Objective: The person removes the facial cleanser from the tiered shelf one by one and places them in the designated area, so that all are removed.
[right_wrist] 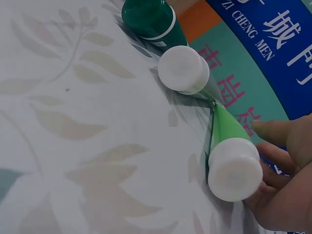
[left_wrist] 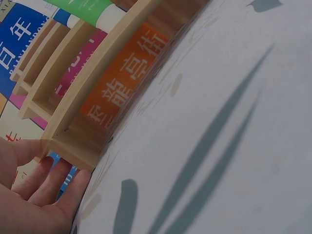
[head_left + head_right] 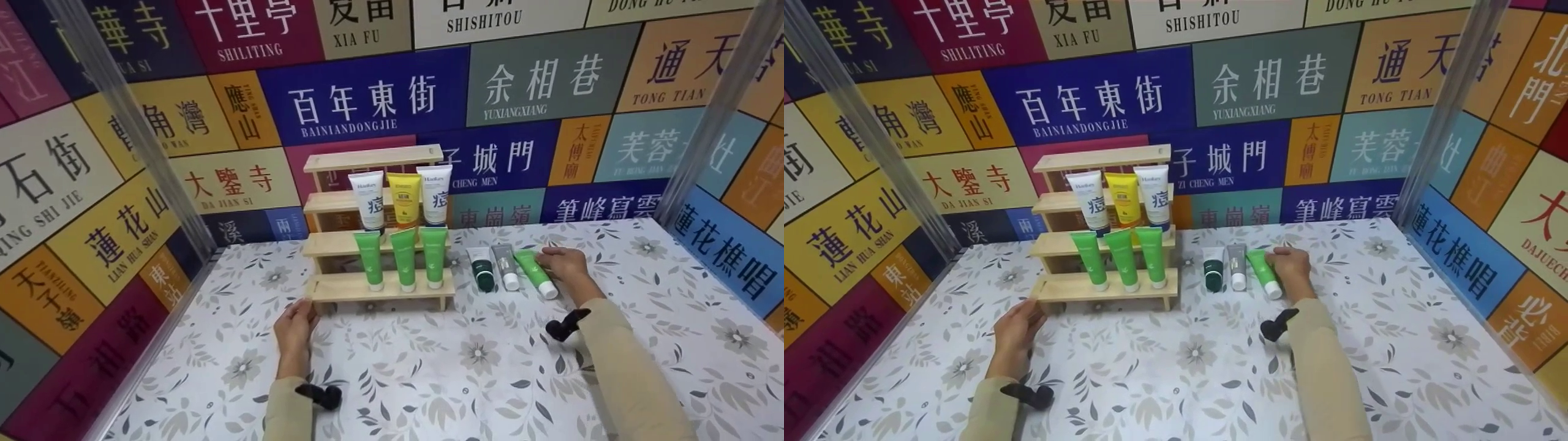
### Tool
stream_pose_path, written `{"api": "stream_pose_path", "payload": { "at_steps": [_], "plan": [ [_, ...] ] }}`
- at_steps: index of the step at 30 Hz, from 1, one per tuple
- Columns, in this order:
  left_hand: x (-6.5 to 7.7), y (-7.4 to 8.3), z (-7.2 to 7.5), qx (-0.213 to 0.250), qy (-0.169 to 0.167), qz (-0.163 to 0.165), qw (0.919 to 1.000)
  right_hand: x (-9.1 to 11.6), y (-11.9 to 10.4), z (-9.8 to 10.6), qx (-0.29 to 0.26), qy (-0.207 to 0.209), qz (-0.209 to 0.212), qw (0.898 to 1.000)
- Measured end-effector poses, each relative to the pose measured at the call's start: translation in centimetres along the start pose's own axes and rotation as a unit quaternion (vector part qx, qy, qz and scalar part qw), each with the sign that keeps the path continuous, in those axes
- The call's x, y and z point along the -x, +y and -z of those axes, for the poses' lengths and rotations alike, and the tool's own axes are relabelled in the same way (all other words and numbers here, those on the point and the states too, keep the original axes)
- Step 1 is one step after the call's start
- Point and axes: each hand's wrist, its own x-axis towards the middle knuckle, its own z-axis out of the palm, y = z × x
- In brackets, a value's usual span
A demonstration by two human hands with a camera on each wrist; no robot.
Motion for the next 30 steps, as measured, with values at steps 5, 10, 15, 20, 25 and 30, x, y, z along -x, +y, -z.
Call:
{"api": "stream_pose_path", "payload": {
  "at_steps": [5, 10, 15, 20, 25, 30],
  "plan": [
    [0.0, 0.0, 0.3, 0.003, 0.006, -0.003, 1.0000, 1.0, -0.1, 0.6, 0.049, -0.082, -0.001, 0.995],
    [0.1, 0.0, 0.6, 0.005, 0.000, -0.009, 0.9999, 1.4, -0.1, 0.9, 0.086, -0.116, -0.001, 0.990],
    [0.3, 0.0, 0.7, -0.004, -0.012, -0.008, 0.9999, 1.5, -0.1, 0.8, 0.077, -0.097, -0.006, 0.992],
    [0.1, 0.0, 0.6, -0.007, -0.014, -0.003, 0.9999, 1.2, 0.0, 0.1, 0.064, -0.068, -0.003, 0.996],
    [0.0, -0.1, 0.4, -0.003, -0.013, -0.004, 0.9999, 1.2, 0.2, -0.7, 0.070, -0.020, 0.022, 0.997],
    [0.1, 0.1, 0.1, -0.003, -0.018, 0.001, 0.9998, 0.9, 0.1, -1.0, 0.093, 0.029, 0.022, 0.995]
  ]
}}
